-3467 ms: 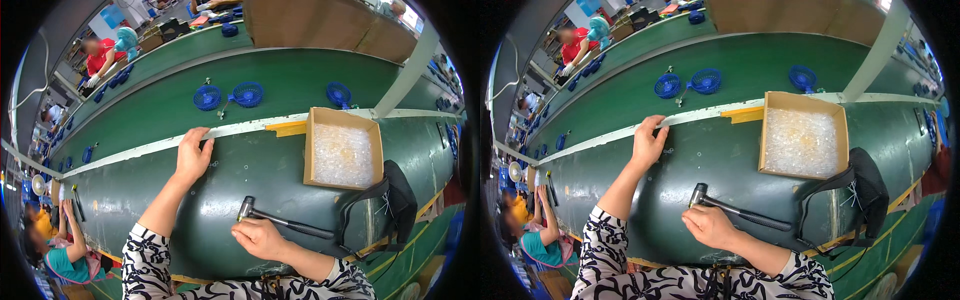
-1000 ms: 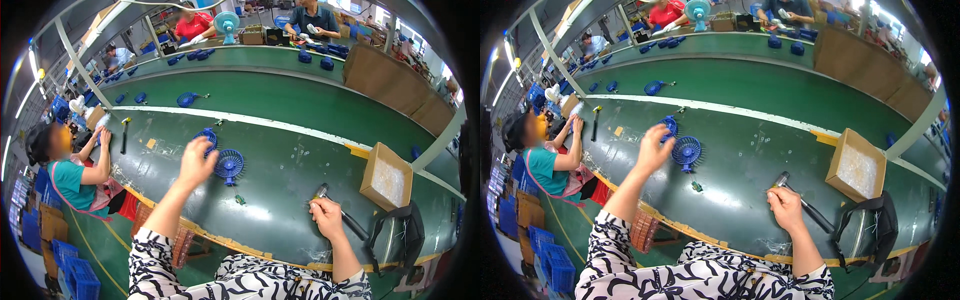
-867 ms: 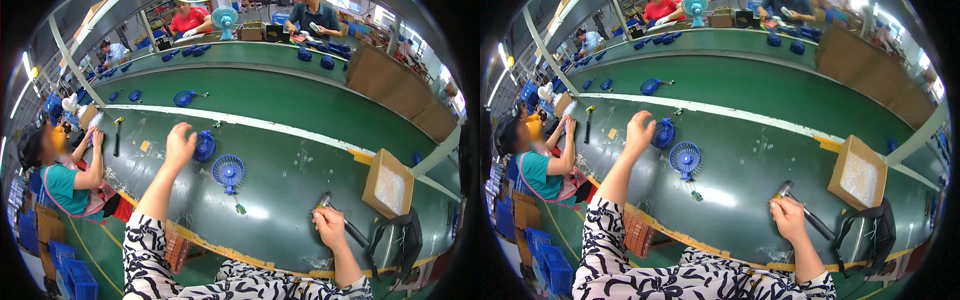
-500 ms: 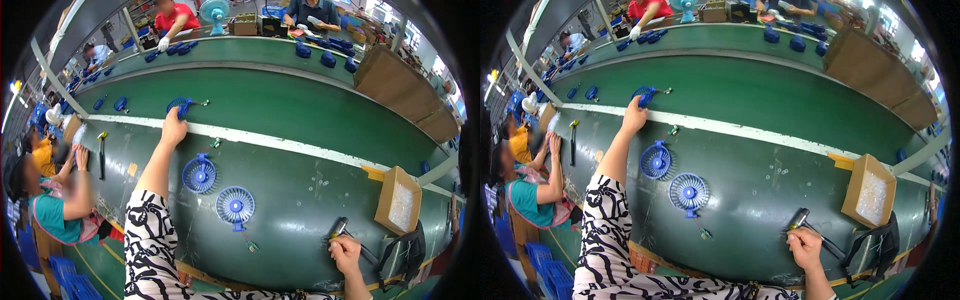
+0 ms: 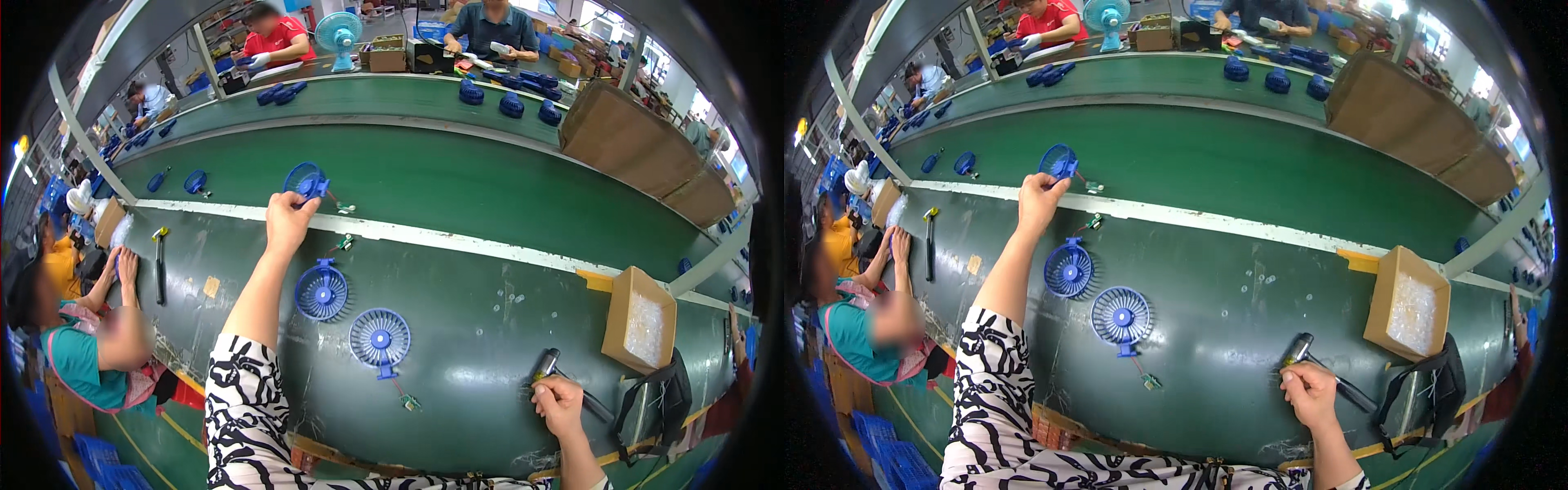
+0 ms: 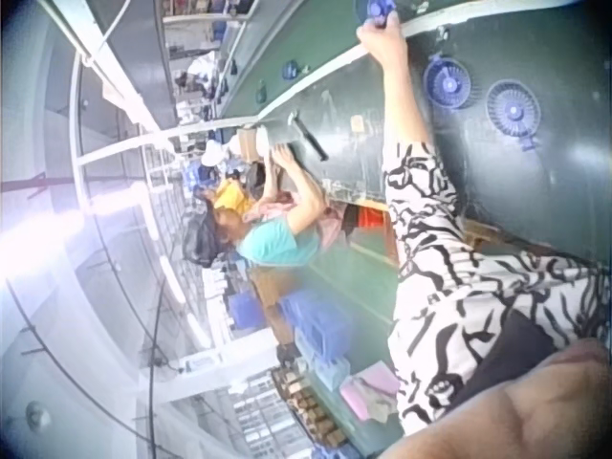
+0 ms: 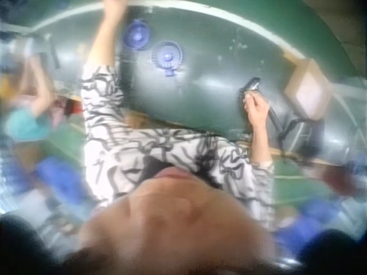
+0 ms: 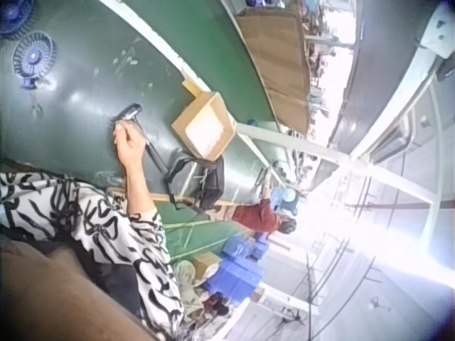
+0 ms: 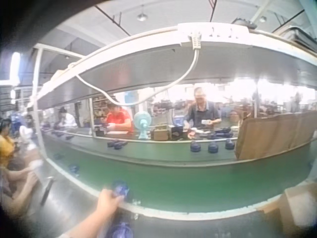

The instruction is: Assembling portable mini fans on an electronics production line using a mallet.

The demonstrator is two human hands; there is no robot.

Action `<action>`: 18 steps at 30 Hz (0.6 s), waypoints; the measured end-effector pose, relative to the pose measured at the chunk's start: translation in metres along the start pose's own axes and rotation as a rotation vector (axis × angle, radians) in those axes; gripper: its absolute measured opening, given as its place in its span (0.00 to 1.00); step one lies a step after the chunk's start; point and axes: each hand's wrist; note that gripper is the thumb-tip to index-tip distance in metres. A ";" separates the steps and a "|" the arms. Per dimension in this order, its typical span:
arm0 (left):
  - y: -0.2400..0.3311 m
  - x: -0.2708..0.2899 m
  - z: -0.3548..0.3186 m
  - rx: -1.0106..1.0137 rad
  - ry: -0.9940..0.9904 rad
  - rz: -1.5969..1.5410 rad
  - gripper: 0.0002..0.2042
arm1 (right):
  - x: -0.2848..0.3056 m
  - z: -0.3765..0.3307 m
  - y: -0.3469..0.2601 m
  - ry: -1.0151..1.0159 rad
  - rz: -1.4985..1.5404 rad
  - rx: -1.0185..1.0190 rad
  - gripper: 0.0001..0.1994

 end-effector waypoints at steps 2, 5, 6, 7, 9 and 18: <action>0.037 0.025 -0.023 -0.070 -0.011 -0.157 0.15 | 0.003 -0.001 -0.001 0.004 -0.012 -0.010 0.07; 0.083 0.073 -0.075 -0.186 -0.091 -0.300 0.13 | 0.004 -0.002 -0.002 -0.041 -0.040 0.011 0.09; 0.092 0.084 -0.095 -0.270 -0.078 -0.308 0.12 | 0.004 0.001 -0.002 -0.060 -0.049 0.025 0.09; 0.100 0.096 -0.120 -0.348 -0.073 -0.315 0.12 | 0.003 0.002 0.000 -0.081 -0.058 0.027 0.09; 0.128 0.110 -0.174 -0.505 -0.114 -0.319 0.13 | 0.004 0.004 0.008 -0.068 -0.066 0.046 0.10; 0.193 0.108 -0.370 -0.772 -0.265 -0.129 0.17 | 0.004 0.004 0.021 -0.082 -0.130 0.244 0.09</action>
Point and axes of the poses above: each hand's wrist, its own z-axis towards the middle knuckle, its own x-axis out of the back of the hand, y = z × x, and after that the axes turned 15 degrees about z, right-handed
